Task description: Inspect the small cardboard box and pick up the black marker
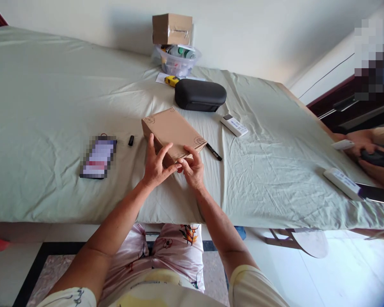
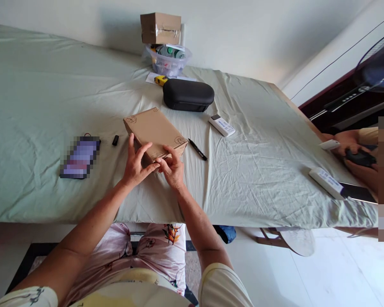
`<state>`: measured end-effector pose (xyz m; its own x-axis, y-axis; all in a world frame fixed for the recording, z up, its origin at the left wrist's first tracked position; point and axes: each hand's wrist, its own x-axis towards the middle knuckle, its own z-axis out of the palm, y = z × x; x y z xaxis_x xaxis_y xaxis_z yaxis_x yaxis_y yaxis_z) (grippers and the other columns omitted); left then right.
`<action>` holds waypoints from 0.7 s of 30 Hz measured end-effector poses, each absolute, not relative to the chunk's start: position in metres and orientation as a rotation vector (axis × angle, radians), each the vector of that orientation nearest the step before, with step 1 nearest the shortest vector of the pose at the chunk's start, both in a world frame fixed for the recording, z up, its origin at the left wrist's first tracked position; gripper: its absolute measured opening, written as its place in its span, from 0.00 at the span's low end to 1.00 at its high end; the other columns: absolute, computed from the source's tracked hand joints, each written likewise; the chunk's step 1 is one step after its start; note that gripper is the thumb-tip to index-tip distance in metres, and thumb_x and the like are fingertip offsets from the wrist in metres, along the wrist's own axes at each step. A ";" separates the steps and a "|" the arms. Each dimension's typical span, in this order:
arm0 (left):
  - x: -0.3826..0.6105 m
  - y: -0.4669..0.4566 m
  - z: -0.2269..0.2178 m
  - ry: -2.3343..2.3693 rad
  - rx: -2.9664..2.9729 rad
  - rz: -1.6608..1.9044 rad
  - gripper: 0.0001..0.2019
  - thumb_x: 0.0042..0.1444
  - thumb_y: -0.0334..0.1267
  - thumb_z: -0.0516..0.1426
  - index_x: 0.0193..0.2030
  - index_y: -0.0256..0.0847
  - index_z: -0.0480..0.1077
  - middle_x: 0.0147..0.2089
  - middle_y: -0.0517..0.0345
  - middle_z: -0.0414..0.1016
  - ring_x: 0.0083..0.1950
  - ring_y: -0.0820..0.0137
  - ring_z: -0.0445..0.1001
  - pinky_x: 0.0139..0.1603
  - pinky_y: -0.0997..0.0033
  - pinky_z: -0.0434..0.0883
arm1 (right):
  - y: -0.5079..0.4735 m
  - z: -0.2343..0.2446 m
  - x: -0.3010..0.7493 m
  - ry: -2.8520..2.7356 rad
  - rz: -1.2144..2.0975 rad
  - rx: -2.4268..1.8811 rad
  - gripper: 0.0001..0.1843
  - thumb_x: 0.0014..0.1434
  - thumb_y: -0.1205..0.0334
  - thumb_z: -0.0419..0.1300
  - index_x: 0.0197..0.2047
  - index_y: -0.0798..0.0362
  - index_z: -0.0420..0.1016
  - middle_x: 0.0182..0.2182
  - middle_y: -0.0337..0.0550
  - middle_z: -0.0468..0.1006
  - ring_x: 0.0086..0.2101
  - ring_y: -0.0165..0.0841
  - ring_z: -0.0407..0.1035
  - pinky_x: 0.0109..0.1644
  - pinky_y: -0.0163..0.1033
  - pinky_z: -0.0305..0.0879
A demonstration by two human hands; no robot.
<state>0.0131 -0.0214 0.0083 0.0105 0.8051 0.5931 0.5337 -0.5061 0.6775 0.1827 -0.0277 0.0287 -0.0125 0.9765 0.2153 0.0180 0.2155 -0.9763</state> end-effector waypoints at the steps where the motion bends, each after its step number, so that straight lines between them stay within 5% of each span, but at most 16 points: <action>1: 0.013 -0.021 0.008 1.403 2.019 1.502 0.39 0.59 0.68 0.63 0.68 0.43 0.71 0.86 0.37 0.36 0.86 0.39 0.43 0.81 0.38 0.55 | -0.027 0.029 0.184 -1.329 1.036 -1.063 0.39 0.57 0.35 0.72 0.63 0.46 0.73 0.22 0.28 0.77 0.20 0.27 0.70 0.27 0.35 0.71; 8: 0.003 -0.018 0.010 1.328 2.033 1.525 0.32 0.62 0.62 0.63 0.65 0.45 0.74 0.85 0.42 0.44 0.85 0.43 0.50 0.81 0.39 0.56 | -0.011 0.032 0.209 -1.170 0.777 -1.217 0.45 0.62 0.36 0.67 0.74 0.48 0.64 0.20 0.28 0.72 0.20 0.28 0.63 0.25 0.36 0.62; 11: -0.002 -0.016 0.011 1.308 2.033 1.514 0.31 0.63 0.65 0.60 0.63 0.45 0.76 0.84 0.43 0.48 0.84 0.45 0.52 0.81 0.39 0.57 | -0.003 0.033 0.227 -1.121 0.650 -1.306 0.34 0.61 0.32 0.65 0.55 0.53 0.80 0.21 0.31 0.69 0.23 0.29 0.63 0.28 0.37 0.63; 14: -0.005 -0.015 0.012 1.279 2.030 1.539 0.33 0.64 0.68 0.57 0.63 0.45 0.75 0.84 0.41 0.50 0.84 0.46 0.53 0.81 0.39 0.57 | 0.002 0.031 0.236 -1.169 0.566 -1.331 0.31 0.62 0.29 0.61 0.32 0.52 0.77 0.22 0.34 0.69 0.26 0.29 0.63 0.32 0.38 0.63; 21: -0.007 -0.014 0.018 1.279 1.866 1.620 0.35 0.67 0.71 0.50 0.64 0.45 0.72 0.79 0.39 0.61 0.82 0.50 0.57 0.81 0.45 0.59 | 0.006 0.022 0.230 -1.265 0.612 -1.180 0.31 0.60 0.28 0.64 0.37 0.52 0.79 0.31 0.40 0.79 0.35 0.33 0.72 0.45 0.42 0.70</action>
